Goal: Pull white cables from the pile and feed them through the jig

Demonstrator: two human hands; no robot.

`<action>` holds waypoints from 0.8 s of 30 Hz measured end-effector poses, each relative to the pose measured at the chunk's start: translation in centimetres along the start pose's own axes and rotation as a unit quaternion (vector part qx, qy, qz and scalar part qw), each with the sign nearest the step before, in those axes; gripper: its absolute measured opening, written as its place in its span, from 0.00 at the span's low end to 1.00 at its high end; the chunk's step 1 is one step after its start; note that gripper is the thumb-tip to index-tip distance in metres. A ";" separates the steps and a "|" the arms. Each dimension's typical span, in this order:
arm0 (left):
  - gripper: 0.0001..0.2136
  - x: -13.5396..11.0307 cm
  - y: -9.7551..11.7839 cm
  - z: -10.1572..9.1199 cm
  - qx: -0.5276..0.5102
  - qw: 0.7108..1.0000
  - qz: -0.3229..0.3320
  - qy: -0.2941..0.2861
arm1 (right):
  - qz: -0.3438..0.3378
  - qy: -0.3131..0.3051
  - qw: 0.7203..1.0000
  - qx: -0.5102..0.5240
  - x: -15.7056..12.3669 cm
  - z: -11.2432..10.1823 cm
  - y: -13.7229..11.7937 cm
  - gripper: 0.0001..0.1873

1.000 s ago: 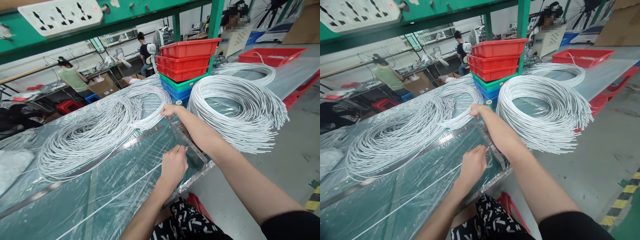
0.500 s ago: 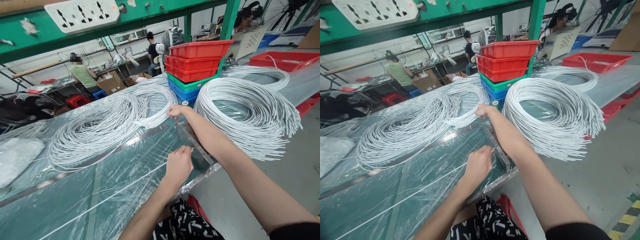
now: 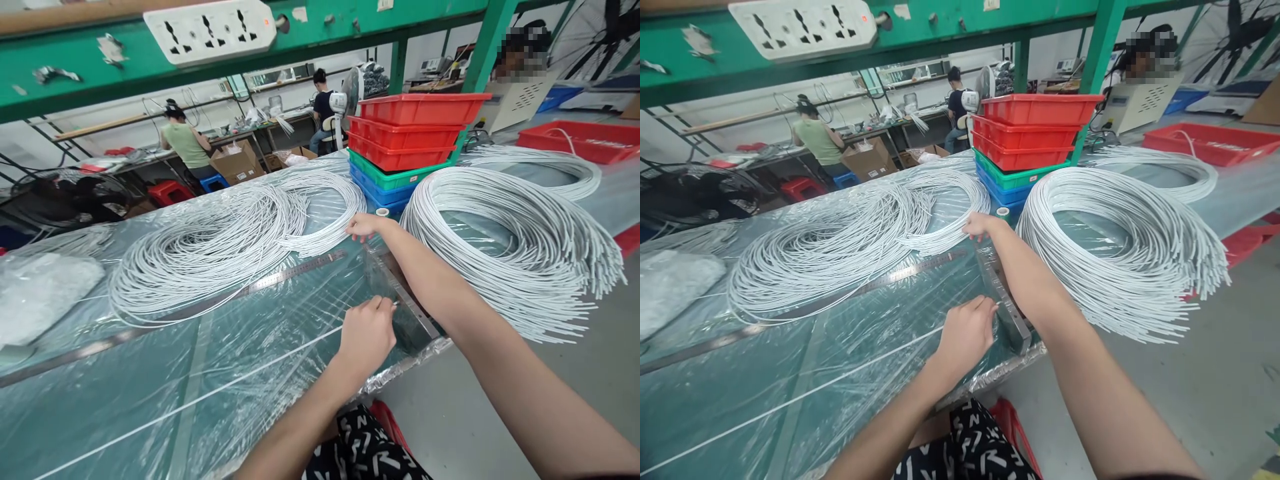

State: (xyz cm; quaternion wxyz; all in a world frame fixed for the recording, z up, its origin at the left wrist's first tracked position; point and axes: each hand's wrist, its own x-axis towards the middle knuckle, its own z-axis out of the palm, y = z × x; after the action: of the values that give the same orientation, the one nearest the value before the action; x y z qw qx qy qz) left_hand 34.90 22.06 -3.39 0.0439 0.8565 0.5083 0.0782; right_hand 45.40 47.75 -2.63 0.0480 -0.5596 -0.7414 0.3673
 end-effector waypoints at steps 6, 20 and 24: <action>0.12 0.0 0.0 -0.1 -0.001 1.000 0.000 -0.006 | -0.001 -0.003 1.000 0.001 0.1 0.0 0.1 0.13; 0.14 2.7 -6.8 -2.0 -0.188 0.978 -0.040 0.080 | -0.035 -0.020 0.996 0.084 -1.6 0.3 -1.7 0.15; 0.19 6.6 -10.9 -2.9 -0.187 0.941 -0.193 0.204 | -0.055 -0.155 0.963 0.212 -2.9 0.6 -3.2 0.29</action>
State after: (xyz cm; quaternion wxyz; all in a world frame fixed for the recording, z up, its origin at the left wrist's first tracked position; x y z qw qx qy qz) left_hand 28.06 33.08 -1.63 0.1132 0.6836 0.6383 0.3352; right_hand 43.62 44.60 -0.19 0.0704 -0.4315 -0.6745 0.5949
